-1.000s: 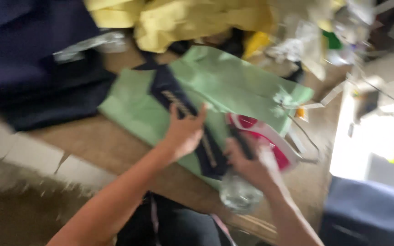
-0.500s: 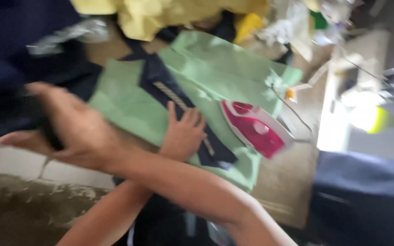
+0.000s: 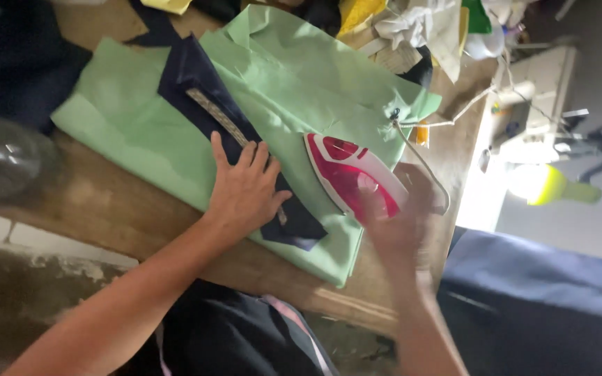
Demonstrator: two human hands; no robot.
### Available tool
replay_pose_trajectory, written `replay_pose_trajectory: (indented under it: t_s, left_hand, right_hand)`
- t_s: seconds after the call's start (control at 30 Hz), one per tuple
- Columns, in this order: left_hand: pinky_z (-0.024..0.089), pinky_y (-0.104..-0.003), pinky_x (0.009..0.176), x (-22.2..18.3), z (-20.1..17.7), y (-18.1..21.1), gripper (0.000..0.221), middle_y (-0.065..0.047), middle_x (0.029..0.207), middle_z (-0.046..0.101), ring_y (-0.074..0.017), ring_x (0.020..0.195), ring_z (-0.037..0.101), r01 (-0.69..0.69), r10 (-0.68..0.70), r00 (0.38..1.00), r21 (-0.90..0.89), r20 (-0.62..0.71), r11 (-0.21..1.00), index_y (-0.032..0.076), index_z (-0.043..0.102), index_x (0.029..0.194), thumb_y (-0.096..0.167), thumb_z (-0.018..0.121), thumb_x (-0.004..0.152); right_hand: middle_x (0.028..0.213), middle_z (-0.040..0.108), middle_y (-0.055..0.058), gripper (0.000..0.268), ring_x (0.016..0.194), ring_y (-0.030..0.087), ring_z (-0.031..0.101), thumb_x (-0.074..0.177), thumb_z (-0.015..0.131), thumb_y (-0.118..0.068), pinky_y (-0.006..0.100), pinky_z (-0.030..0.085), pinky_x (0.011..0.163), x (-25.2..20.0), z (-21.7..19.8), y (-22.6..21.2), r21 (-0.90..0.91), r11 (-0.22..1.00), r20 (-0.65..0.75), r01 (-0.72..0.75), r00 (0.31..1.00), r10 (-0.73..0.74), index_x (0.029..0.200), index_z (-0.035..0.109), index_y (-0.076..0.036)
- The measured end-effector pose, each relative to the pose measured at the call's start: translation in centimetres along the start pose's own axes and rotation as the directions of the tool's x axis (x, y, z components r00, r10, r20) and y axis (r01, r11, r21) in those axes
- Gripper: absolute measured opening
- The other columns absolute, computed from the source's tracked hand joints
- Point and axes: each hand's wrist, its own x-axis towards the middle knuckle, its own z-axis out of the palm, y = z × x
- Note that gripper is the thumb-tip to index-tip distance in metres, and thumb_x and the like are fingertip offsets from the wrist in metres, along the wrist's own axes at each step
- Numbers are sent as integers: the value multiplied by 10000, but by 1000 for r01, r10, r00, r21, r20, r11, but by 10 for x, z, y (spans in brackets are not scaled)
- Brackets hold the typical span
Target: The person is seen at a sewing machine briefly before moving to a workbench to iron several small pieces of dark blue fabric using a steam iron and a spray bottle.
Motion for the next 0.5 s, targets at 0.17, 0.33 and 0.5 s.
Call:
replay_pose_trajectory:
  t_s: [0.17,0.33,0.5]
  left_hand:
    - [140,-879,1078,6,0,35,690,-226,1244,651,-422,1255,572,135,-141,990,161,29,978,60,694,1111,620,821,728]
    - [138,-879,1061,6,7,43,708,-217,1248,632,-427,1275,562,161,-176,984,237,41,958,59,670,1138,642,788,756]
    - [114,-837,1117,6,9,46,778,-149,1318,618,-362,1316,540,229,-259,961,246,96,942,98,642,1210,686,765,714]
  right_hand:
    - [1086,698,67,788,1071,281,692,927,643,-690,429,540,918,57,-24,93,-475,796,405,374,896,-180,1482,488,-152]
    - [1208,710,112,575,1170,402,646,983,461,-623,566,452,1046,74,-16,68,-380,887,672,262,737,70,1513,433,-402]
    - [1261,698,76,557,1187,389,637,974,347,-625,549,449,1058,39,-73,43,-438,857,698,272,704,134,1516,381,-501]
